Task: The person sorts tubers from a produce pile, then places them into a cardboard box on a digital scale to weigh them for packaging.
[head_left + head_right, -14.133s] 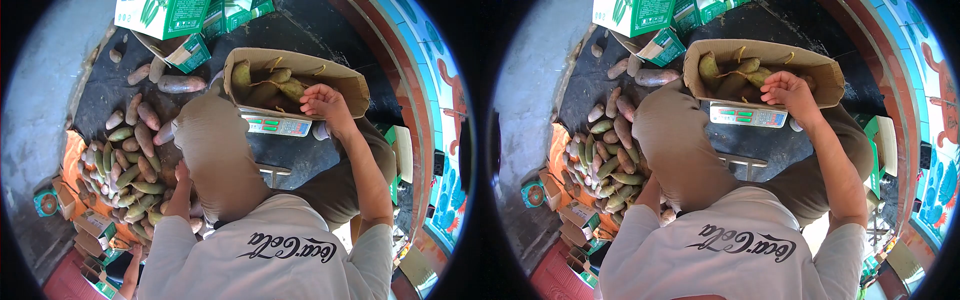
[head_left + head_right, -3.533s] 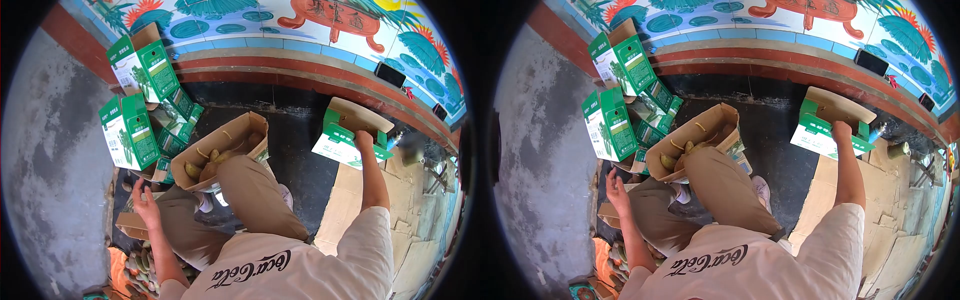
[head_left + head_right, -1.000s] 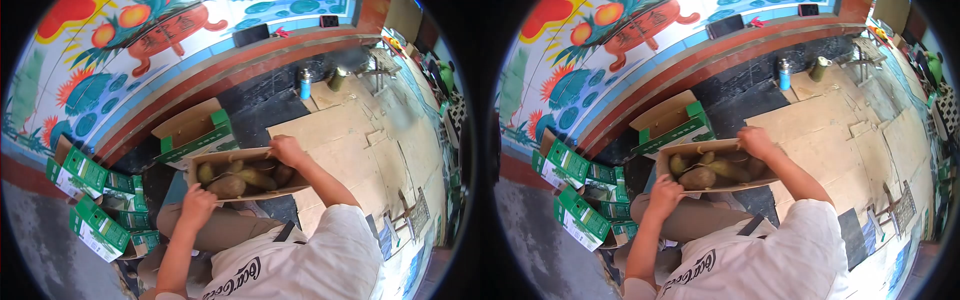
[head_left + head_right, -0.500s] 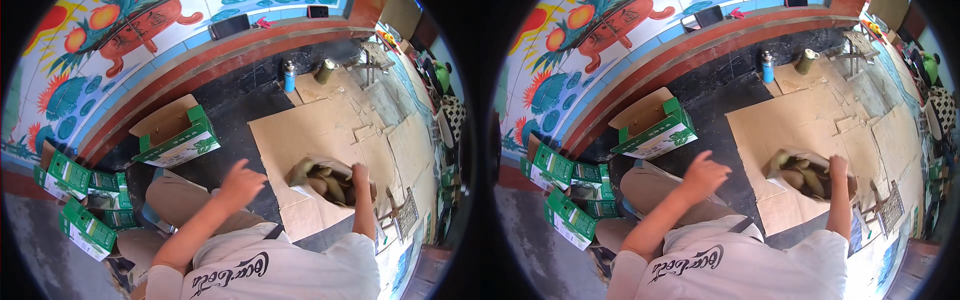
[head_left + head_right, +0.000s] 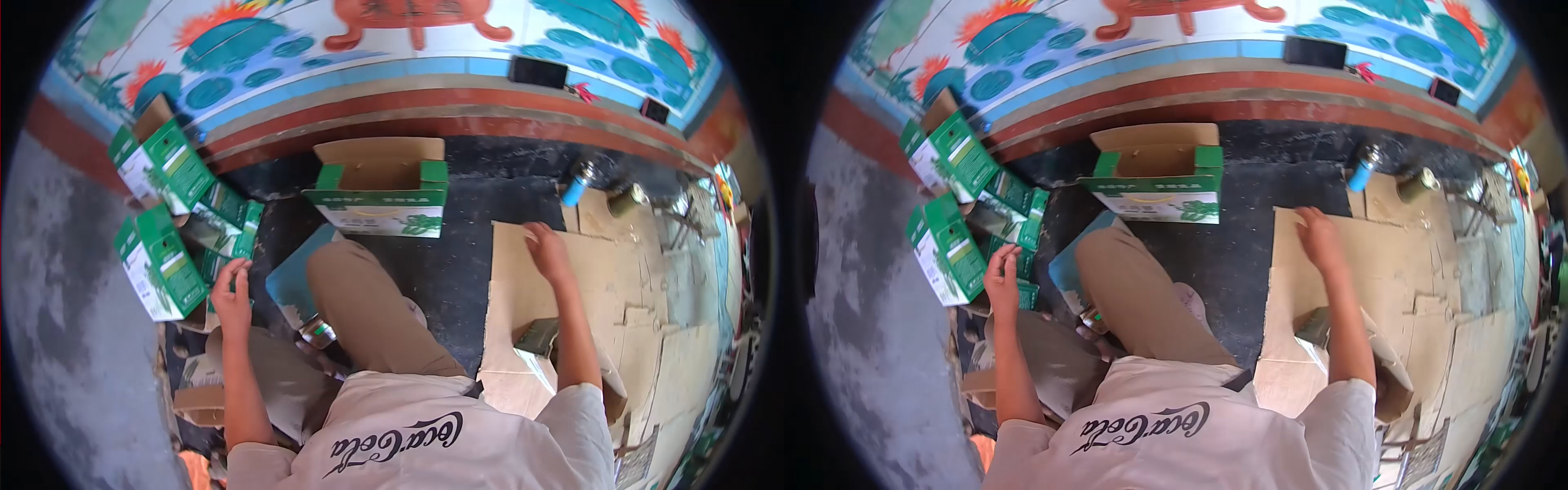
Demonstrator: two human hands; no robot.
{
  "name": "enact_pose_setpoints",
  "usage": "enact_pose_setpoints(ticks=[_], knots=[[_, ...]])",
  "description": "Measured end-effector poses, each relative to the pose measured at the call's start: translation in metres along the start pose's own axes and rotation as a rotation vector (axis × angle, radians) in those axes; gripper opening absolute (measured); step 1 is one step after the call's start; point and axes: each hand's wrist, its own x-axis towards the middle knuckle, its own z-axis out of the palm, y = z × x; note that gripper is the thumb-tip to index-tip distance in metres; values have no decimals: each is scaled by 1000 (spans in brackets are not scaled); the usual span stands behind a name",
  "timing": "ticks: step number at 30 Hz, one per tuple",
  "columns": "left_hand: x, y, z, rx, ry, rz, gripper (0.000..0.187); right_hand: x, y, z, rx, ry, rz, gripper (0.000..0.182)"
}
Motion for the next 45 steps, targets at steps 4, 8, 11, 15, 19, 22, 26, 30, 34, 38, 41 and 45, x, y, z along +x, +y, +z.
enact_pose_setpoints(ticks=[4, 8, 11, 15, 19, 22, 26, 30, 34, 38, 41, 45], knots=[[-26, -42, -51, 0, 168, -82, 17, 75, -104, 64, 58, -36, -277, 36], [-50, -72, -89, 32, 302, -196, 18, 130, -154, 133, 4, 83, -483, 42], [-61, -92, -106, 27, 377, -217, 18, 147, -176, 167, -201, -218, -269, 40], [-74, -114, -114, 47, 446, -168, 19, 163, -166, 213, -482, -376, -286, 14], [-74, -108, -114, 114, 477, -211, 15, 159, -161, 207, -480, -257, -427, 13], [-73, -105, -115, 133, 481, -204, 15, 155, -159, 184, -490, -169, -490, 11], [-72, -99, -115, 13, 475, -288, 15, 150, -139, 146, -473, -157, -485, 17], [-67, -109, -111, 58, 505, -193, 13, 133, -170, 93, -514, -114, -458, 14], [-62, -114, -103, 31, 496, -168, 13, 131, -205, 68, -505, 10, -532, 7], [-61, -109, -103, 26, 460, -195, 20, 135, -255, 67, -411, 39, -654, 7], [-62, -113, -101, -4, 487, -228, 22, 142, -295, 88, -238, 101, -856, 10], [-63, -115, -104, 6, 526, -230, 23, 138, -349, 129, -153, -4, -1030, 11]])
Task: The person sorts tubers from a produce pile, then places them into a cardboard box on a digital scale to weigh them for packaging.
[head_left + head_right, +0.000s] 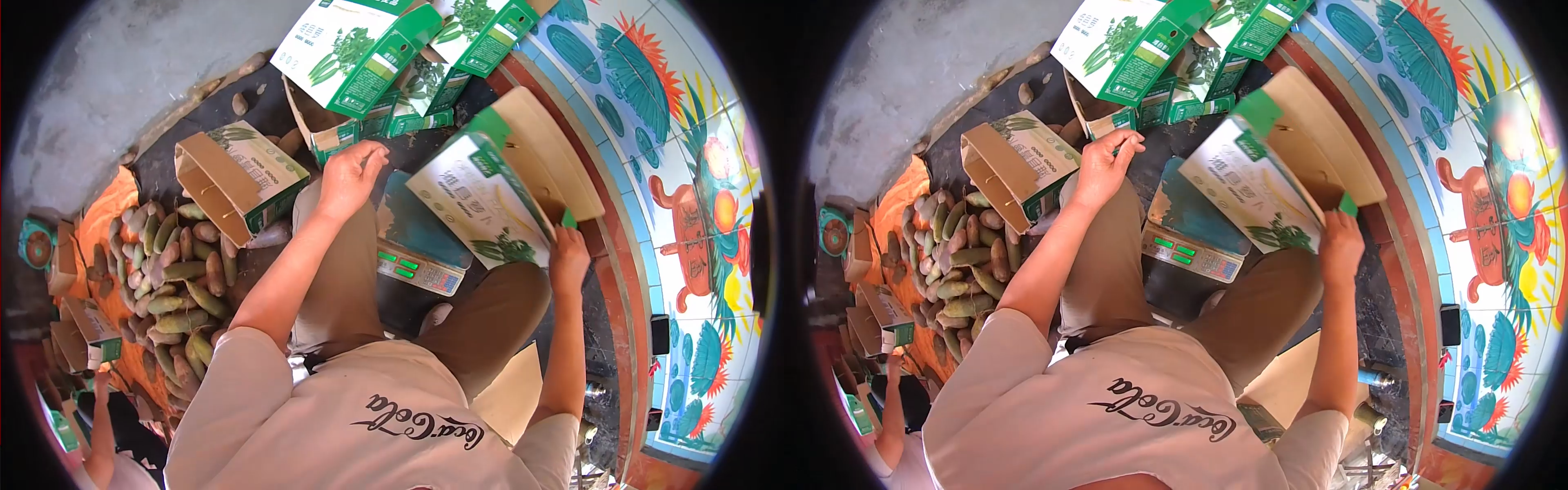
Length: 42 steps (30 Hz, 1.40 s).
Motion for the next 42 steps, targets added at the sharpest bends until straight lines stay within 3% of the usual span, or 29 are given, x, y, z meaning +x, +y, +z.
enact_pose_setpoints(ticks=[8, 12, 18, 19, 24, 28, 29, 32, 36, 39, 42], knots=[[-2, -6, -16, 80, 67, 46, 14, 8, -66, 47, 120, -116, -240, 7], [-6, -13, -25, 149, 49, 74, 20, -9, -68, 31, 75, -274, -193, 7], [-4, -15, -21, 165, 83, 82, 21, -4, -98, -15, 170, -125, -164, 26], [-3, -17, -17, 93, 154, 109, 14, -5, -106, -20, 230, -143, -170, 25], [-3, -14, -11, 196, 105, 134, 21, -25, -154, -39, 523, -364, -194, 22], [-1, -8, -3, 139, 171, 144, 15, -27, -167, -48, 634, -448, -148, 20], [0, -8, -1, 169, 189, 174, 14, -22, -162, -48, 619, -409, -138, 20], [4, -5, 5, -158, 189, 141, 13, -4, -141, -42, 569, -275, -68, 21], [-9, -4, -26, -72, 254, 117, 17, 15, -115, -14, 485, -205, -47, 29], [-38, -28, -61, 66, 280, -47, 18, 11, -103, 13, 430, -304, -53, 34], [-87, -79, -94, 271, 270, -366, 21, 11, -98, 29, 349, -300, -110, 33]])
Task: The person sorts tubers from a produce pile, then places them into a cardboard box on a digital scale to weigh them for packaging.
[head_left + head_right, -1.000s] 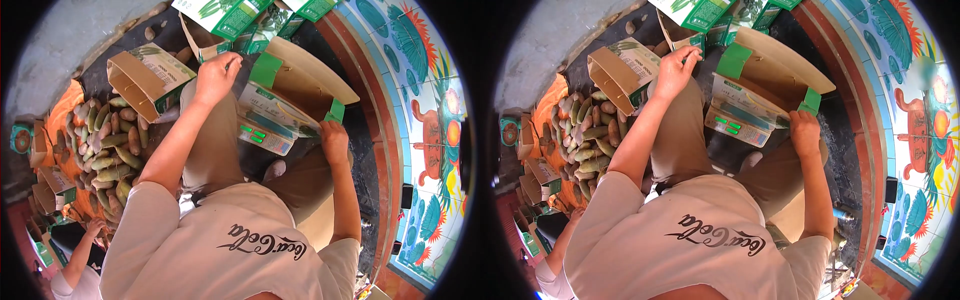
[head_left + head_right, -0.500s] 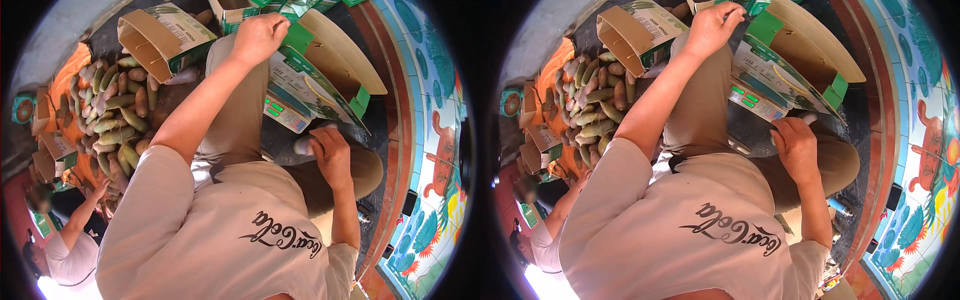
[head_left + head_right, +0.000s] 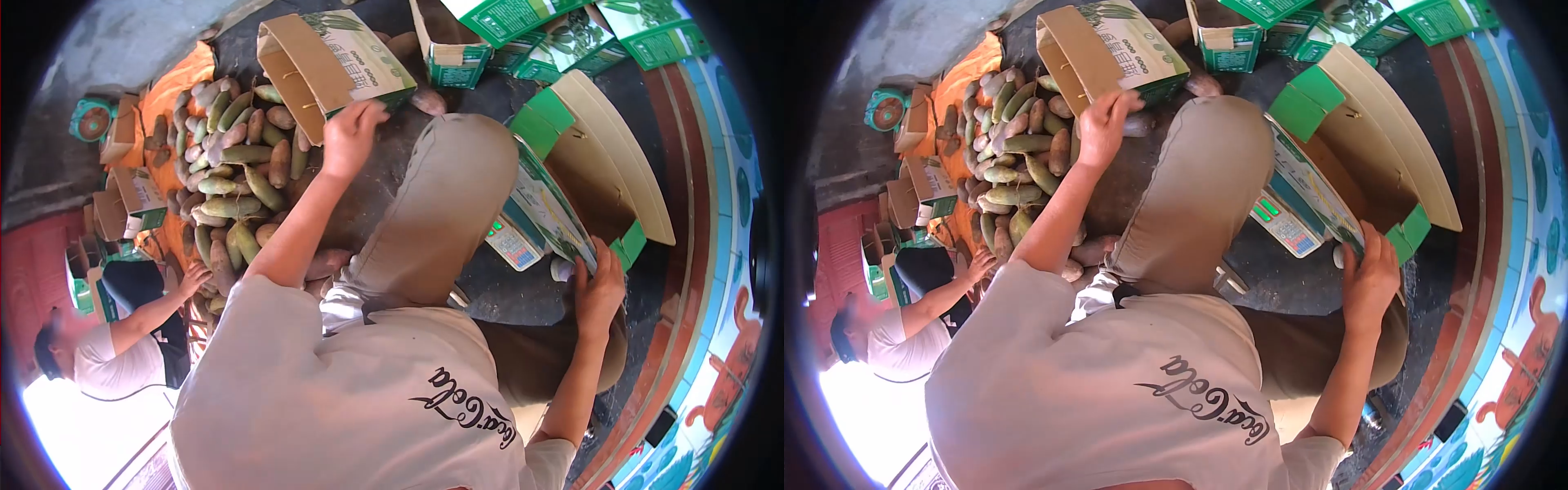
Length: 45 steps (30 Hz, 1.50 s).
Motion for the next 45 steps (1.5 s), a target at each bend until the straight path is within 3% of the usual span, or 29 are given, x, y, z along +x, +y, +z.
enact_pose_setpoints(ticks=[4, 9, 11, 13, 16, 19, 22, 26, 30, 33, 36, 37, 40, 41, 45], knots=[[-56, -138, -39, 265, -5, -208, 18, 5, 12, 4, 16, 6, 54, 23], [-144, -234, -98, 708, -77, -668, 24, 7, 15, 13, -52, 24, 40, 20], [-173, -252, -114, 890, -110, -681, 20, 7, 15, 15, -75, 33, 36, 20], [-184, -237, -123, 1034, -232, -773, 21, 8, 14, 16, -99, 37, 40, 20], [-201, -238, -133, 1047, -185, -746, 36, 8, 17, 19, -116, 66, 29, 20], [-196, -238, -141, 1152, -42, -734, 47, 7, 20, 21, -132, 77, 16, 19], [-174, -231, -158, 1198, 127, -936, 56, 6, 28, 24, -156, 76, 7, 20], [-173, -271, -194, 1145, 256, -960, 63, 6, 28, 26, -187, 78, 44, 21], [-157, -291, -219, 862, 13, -1229, 61, 8, 31, 26, -197, 66, 93, 22], [-154, -273, -217, 1186, -301, -1123, 53, 9, 32, 27, -199, 73, 83, 22], [-163, -293, -222, 1164, -344, -1052, 41, 8, 33, 28, -196, 87, 58, 20], [-168, -293, -218, 1128, -213, -1050, 37, 8, 34, 28, -186, 83, 52, 20], [-159, -253, -196, 1009, -180, -1168, 43, 11, 32, 25, -154, 73, 54, 18], [-173, -279, -201, 977, -213, -1108, 47, 12, 30, 23, -142, 66, 64, 18], [-171, -239, -190, 973, -180, -1004, 47, 19, 27, 12, 5, -37, 128, 14]])
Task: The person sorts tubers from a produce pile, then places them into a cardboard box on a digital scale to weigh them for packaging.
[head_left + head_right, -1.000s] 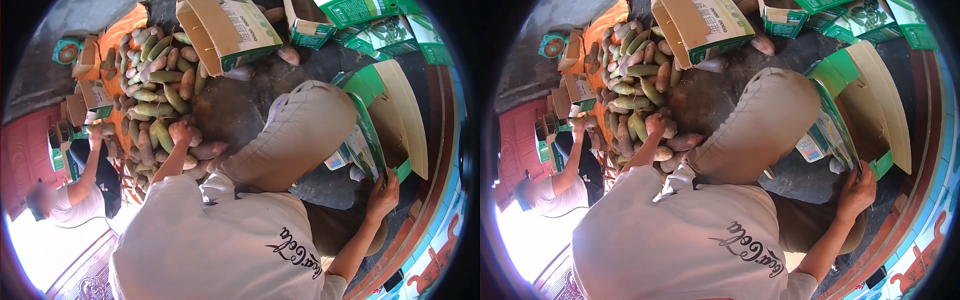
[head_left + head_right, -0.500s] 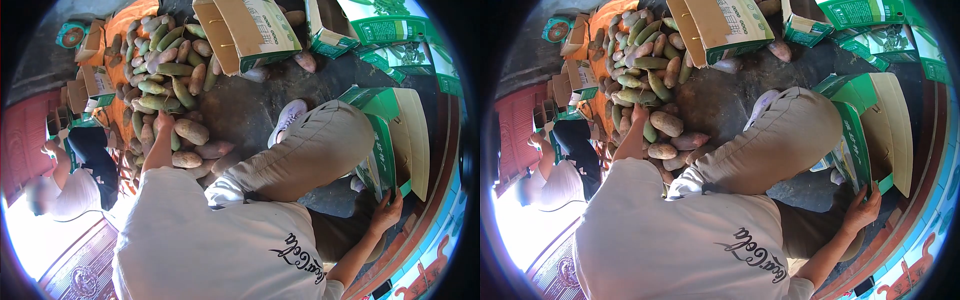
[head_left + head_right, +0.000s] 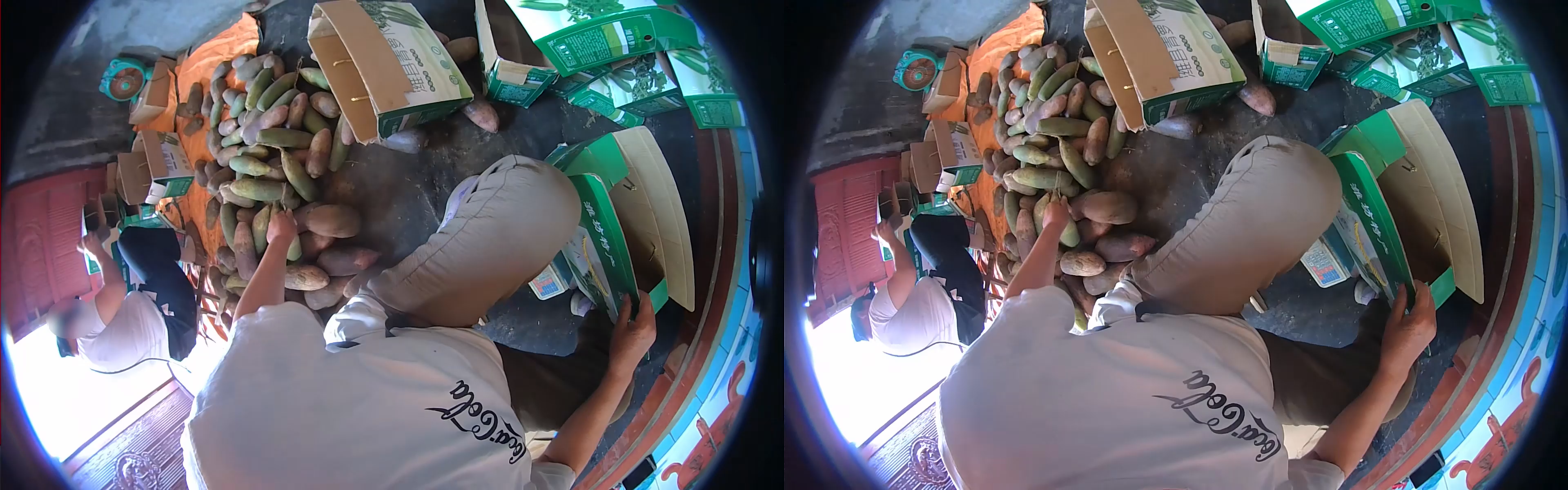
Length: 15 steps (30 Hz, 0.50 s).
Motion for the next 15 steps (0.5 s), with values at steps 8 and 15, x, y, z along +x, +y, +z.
enact_pose_setpoints(ticks=[8, 15], knots=[[1, 27, -28, -626, 215, 366, 36, 17, -13, -16, 57, -253, -175, 13], [-95, 156, -152, -1045, 320, 652, 37, 4, -14, -12, 61, -175, -210, 7]])
